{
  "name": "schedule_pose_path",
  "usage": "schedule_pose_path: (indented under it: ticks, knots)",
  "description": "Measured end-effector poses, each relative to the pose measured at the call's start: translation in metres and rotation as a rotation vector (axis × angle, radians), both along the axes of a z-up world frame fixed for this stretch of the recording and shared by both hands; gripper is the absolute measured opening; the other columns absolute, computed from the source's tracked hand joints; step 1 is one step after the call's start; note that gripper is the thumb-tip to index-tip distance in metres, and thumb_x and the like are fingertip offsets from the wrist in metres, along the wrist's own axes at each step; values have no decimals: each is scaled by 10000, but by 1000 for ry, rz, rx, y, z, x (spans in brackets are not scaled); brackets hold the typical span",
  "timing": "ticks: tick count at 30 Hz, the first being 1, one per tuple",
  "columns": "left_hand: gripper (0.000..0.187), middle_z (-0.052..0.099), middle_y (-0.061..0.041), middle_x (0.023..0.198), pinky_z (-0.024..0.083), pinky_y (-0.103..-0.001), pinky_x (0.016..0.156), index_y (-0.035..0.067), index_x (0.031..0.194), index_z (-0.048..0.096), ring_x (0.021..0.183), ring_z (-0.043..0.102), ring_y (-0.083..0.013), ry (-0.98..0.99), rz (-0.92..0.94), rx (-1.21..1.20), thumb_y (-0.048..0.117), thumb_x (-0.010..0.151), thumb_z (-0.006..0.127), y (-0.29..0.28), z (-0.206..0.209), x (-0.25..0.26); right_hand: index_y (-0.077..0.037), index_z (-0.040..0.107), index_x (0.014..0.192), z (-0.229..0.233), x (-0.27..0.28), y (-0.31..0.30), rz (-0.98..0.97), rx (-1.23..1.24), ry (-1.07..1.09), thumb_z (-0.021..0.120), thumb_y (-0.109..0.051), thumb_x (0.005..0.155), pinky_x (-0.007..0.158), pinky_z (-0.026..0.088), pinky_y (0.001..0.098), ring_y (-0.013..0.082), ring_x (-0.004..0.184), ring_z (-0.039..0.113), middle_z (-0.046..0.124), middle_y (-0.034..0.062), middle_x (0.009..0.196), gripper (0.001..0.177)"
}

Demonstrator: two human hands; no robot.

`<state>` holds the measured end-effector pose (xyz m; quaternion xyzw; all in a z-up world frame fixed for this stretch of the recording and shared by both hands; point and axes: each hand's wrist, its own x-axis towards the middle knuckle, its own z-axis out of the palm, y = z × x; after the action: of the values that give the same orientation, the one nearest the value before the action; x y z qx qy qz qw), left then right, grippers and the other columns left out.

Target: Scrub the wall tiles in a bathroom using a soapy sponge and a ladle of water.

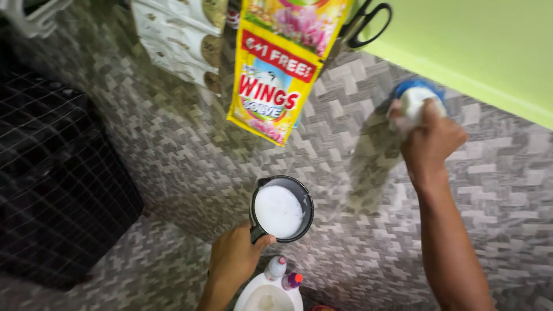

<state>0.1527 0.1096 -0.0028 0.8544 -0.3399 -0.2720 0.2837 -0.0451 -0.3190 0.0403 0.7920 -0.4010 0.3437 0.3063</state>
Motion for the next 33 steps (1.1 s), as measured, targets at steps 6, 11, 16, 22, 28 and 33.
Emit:
schedule_pose_path:
  ticks: [6, 11, 16, 22, 28, 33]
  knots:
    - [549, 741, -196, 843, 529, -512, 745, 76, 956, 703, 866, 711, -418, -24, -16, -49, 591, 776, 768, -20, 21, -4, -122, 631, 894, -289, -16, -52, -103, -153, 143, 665, -317, 984, 684, 439, 613, 371, 796, 631, 566, 105, 745, 217]
    - [593, 736, -207, 893, 532, -522, 767, 58, 965, 699, 911, 695, -430, -111, -17, -51, 612, 770, 775, -27, 21, -1, -235, 726, 1175, -198, -15, 26, 209, -49, 187, 654, -208, 850, 519, 430, 457, 250, 554, 573, 563, 48, 629, 334]
    - [605, 738, -219, 889, 538, -516, 761, 48, 987, 706, 909, 693, -437, -125, -15, -132, 606, 766, 783, -30, 17, 3, -162, 769, 985, 45, -1, 21, 63, -108, -115, 648, -241, 971, 644, 433, 498, 358, 709, 623, 645, 137, 743, 146]
    - [546, 750, -192, 885, 536, -509, 756, 79, 941, 743, 904, 705, -415, -60, 74, -104, 595, 768, 768, -13, 0, 9, -162, 772, 1061, 22, 67, 40, 211, -23, -189, 661, -287, 1103, 600, 364, 520, 383, 592, 559, 595, 176, 696, 173]
    - [549, 749, -182, 929, 536, -511, 796, 85, 1015, 708, 943, 703, -408, 9, 106, 54, 592, 809, 748, 9, -27, 31, -207, 650, 1344, -223, 108, 72, 333, 18, 344, 622, -182, 867, 473, 440, 446, 243, 571, 600, 605, 54, 659, 478]
    - [591, 760, -172, 936, 537, -500, 835, 84, 1068, 668, 949, 728, -370, 101, 152, 240, 616, 817, 729, 36, -15, 41, -163, 707, 923, -248, 119, 35, 191, 220, 568, 647, -187, 808, 567, 472, 509, 274, 620, 672, 686, 80, 712, 132]
